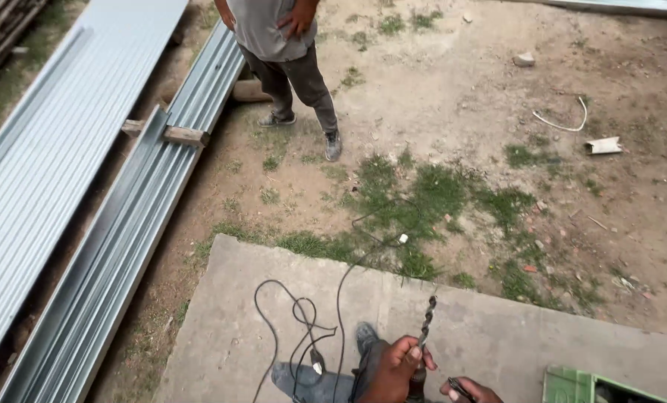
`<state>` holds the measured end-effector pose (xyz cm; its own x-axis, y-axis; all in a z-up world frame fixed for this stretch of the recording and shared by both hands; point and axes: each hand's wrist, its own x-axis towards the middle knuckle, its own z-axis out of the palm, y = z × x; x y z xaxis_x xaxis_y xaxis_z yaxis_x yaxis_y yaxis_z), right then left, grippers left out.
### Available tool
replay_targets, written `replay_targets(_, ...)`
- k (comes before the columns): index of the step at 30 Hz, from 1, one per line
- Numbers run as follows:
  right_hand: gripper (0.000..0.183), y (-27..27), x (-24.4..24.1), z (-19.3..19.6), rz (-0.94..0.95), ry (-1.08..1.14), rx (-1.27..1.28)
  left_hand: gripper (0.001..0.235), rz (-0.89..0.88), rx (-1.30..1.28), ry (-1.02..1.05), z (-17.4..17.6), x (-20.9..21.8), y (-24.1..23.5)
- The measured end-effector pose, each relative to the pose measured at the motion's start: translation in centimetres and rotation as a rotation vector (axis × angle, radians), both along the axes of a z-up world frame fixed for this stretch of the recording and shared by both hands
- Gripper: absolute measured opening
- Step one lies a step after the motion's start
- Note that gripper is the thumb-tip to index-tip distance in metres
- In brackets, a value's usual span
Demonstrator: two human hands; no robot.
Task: Changing a drill bit on a power drill and drilling a hole into a metal beam
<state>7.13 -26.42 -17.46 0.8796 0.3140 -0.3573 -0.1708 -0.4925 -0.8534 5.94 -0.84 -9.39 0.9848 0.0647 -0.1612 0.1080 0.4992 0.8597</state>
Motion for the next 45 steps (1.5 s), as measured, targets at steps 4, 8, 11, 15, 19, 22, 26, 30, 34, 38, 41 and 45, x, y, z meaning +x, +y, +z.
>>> replay_targets(4,0.023,7.1,0.9,22.2,0.217,0.173,-0.083,0.032,0.065,-0.221,0.148,4.1,-2.2,-2.0)
replay_targets(8,0.032,6.3,0.6,20.6,0.180,0.393,0.027,0.030,0.153,-0.377,-0.019,5.8,-1.3,-2.2)
replay_targets(11,0.034,5.4,-1.1,18.0,0.016,0.471,0.241,0.029,0.197,-0.372,-0.026,6.2,-1.0,-2.2)
replay_targets(15,0.025,5.5,-2.6,16.9,-0.202,0.428,0.473,0.026,0.263,-0.358,-0.004,6.3,-0.8,-2.9)
replay_targets(19,0.021,5.7,-2.4,16.5,-0.272,0.466,0.536,0.023,0.262,-0.287,0.009,5.8,-1.4,-3.5)
replay_targets(22,0.023,6.2,-3.2,17.8,-0.301,0.439,0.493,0.021,0.231,-0.277,0.014,5.4,-1.8,-3.8)
replay_targets(26,0.023,7.6,-3.9,19.4,-0.274,0.310,0.398,0.021,0.243,-0.307,0.008,5.4,-1.8,-4.5)
replay_targets(30,0.020,7.9,-3.9,19.2,-0.267,0.216,0.320,0.019,0.270,-0.209,-0.015,5.1,-1.8,-4.7)
replay_targets(34,0.019,8.2,-3.9,19.6,-0.238,0.152,0.259,0.020,0.285,-0.158,-0.011,5.9,-1.7,-4.4)
replay_targets(38,0.019,8.7,-4.3,19.7,-0.234,0.136,0.243,0.019,0.257,-0.134,0.006,6.6,-2.1,-4.0)
replay_targets(41,0.019,8.9,-4.1,19.3,-0.271,0.121,0.245,0.018,0.246,-0.138,0.001,6.5,-2.0,-4.2)
replay_targets(45,0.019,9.0,-4.4,18.1,-0.420,0.160,0.358,0.019,0.222,-0.157,-0.011,5.7,-1.8,-4.5)
